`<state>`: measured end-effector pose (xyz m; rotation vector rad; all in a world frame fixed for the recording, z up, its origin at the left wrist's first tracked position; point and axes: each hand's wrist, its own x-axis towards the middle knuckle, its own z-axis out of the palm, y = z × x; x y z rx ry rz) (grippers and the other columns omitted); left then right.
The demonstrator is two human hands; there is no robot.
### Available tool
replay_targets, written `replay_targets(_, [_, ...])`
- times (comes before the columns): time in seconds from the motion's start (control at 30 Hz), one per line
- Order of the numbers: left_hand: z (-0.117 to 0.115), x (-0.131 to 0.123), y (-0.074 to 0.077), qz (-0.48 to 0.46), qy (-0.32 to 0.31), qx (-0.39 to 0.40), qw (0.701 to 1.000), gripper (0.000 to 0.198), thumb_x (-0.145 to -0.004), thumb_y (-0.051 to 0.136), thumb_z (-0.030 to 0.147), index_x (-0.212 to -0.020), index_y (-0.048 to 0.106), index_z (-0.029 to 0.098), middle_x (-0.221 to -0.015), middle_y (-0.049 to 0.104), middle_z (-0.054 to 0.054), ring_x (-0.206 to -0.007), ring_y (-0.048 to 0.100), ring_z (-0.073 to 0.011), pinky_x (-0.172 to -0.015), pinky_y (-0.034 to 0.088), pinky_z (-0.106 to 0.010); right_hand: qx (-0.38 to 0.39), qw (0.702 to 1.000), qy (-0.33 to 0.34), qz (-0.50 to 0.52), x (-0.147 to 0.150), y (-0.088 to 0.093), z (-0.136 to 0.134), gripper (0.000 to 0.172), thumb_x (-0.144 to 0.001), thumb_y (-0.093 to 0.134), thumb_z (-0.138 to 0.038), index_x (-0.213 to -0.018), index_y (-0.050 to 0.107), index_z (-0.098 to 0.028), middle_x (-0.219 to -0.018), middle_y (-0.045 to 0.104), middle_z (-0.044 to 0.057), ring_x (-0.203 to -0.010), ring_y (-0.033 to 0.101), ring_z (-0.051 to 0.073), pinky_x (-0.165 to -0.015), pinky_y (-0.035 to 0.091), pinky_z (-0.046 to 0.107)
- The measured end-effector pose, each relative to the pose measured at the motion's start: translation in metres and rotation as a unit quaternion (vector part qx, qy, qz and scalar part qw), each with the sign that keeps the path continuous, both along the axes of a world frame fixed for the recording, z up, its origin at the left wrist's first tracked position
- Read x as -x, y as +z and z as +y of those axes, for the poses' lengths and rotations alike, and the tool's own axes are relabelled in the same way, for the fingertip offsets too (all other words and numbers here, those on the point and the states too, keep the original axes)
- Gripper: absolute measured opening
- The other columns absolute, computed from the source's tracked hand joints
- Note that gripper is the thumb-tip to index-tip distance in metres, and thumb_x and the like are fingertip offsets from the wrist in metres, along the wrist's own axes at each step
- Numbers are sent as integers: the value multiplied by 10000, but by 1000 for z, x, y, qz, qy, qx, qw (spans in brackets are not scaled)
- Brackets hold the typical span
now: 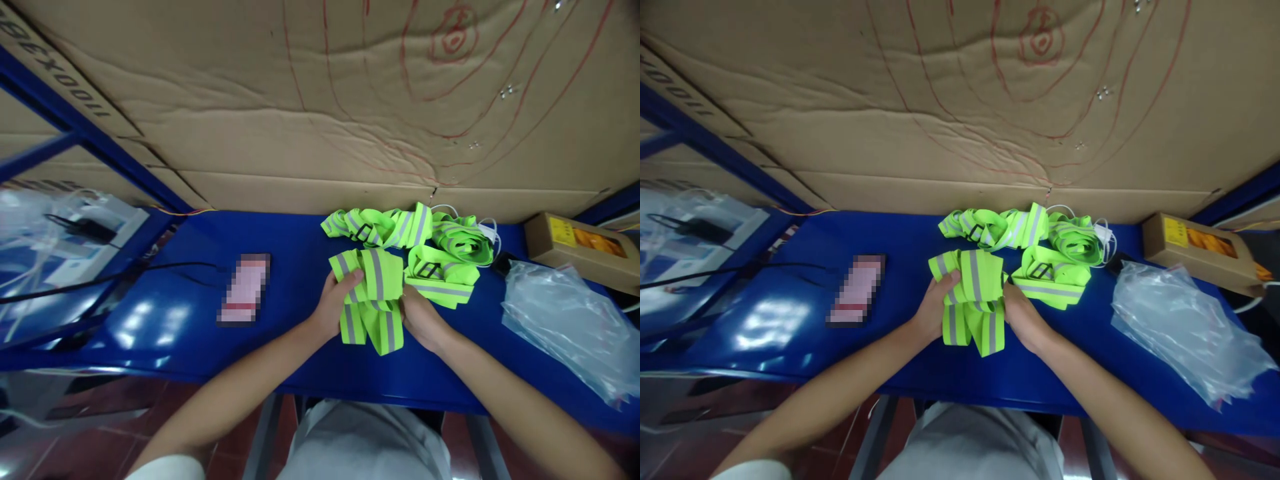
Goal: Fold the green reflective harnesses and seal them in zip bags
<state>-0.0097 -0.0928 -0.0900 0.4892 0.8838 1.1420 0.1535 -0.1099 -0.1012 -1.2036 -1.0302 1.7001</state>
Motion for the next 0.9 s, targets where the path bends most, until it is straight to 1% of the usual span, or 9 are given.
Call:
replay_targets(0.13, [-3,1,3,13,-55,-79,995,715,-574,951,314,-1212,642,225,-1050,766,-59,-1045,722,-309,-904,575,-424,63,996,12,62,2,9,-4,453,-916,584,-564,-1198,704,-231,-984,796,67,-981,733,298,-890,572,443])
replay_targets(0.23, [-1,4,4,23,-97,-117,988,699,-595,945,260,-1223,639,237,-1103,755,-60,-1075,712,-295,-924,569,-403,83,991,43,93,2,13,-5,481,-937,525,-592,-1191,710,-227,-1012,794,88,-1022,732,305,-923,567,465])
replay_targets(0.3, [0,4,4,30,-94,-106,989,663,-603,943,252,-1195,647,229,-1079,760,-59,-1044,724,-291,-906,578,-399,82,990,52,103,3,12,-5,497,-951,491,-605,-1192,711,-231,-1033,791,92,-1039,729,304,-932,565,469])
replay_targets(0.47, [3,3,3,29,-63,2,998,568,-616,931,265,-1115,673,184,-986,784,-78,-912,756,-311,-816,612,-432,69,995,28,63,2,0,0,461,-940,533,-598,-1196,690,-248,-1090,774,74,-1043,717,293,-930,559,453])
replay_targets(0.53, [6,4,4,22,-67,12,997,541,-629,922,263,-1106,685,170,-977,789,-86,-901,761,-312,-817,614,-429,33,999,0,12,0,-4,3,411,-956,524,-579,-1170,674,-263,-1118,755,59,-1063,695,272,-938,547,430])
replay_targets(0.6, [10,7,4,13,-70,6,997,535,-647,911,275,-1122,693,162,-976,793,-88,-901,766,-307,-829,610,-416,-45,996,-48,-54,-2,-7,5,327,-962,533,-541,-1116,644,-275,-1081,737,41,-1023,675,246,-908,543,397])
replay_targets(0.7, [14,10,5,11,-55,-8,998,532,-661,901,297,-1130,696,149,-968,795,-93,-897,768,-307,-827,604,-407,-169,973,-85,-134,-4,-9,5,199,-917,622,-453,-977,585,-267,-882,682,8,-822,635,211,-773,535,344])
replay_targets(0.8, [13,9,3,5,-46,-21,999,547,-639,905,301,-1118,692,147,-936,792,-87,-893,766,-307,-815,599,-398,-206,966,-61,-146,-4,-7,4,141,-841,688,-345,-863,584,-253,-752,640,-14,-718,605,199,-721,527,334])
replay_targets(0.9, [10,6,0,-6,-68,-27,997,615,-590,923,262,-1146,677,171,-917,788,-65,-902,762,-302,-827,595,-397,-205,970,-26,-130,-2,-4,4,104,-774,692,-264,-868,659,-234,-811,711,11,-805,656,237,-797,548,378])
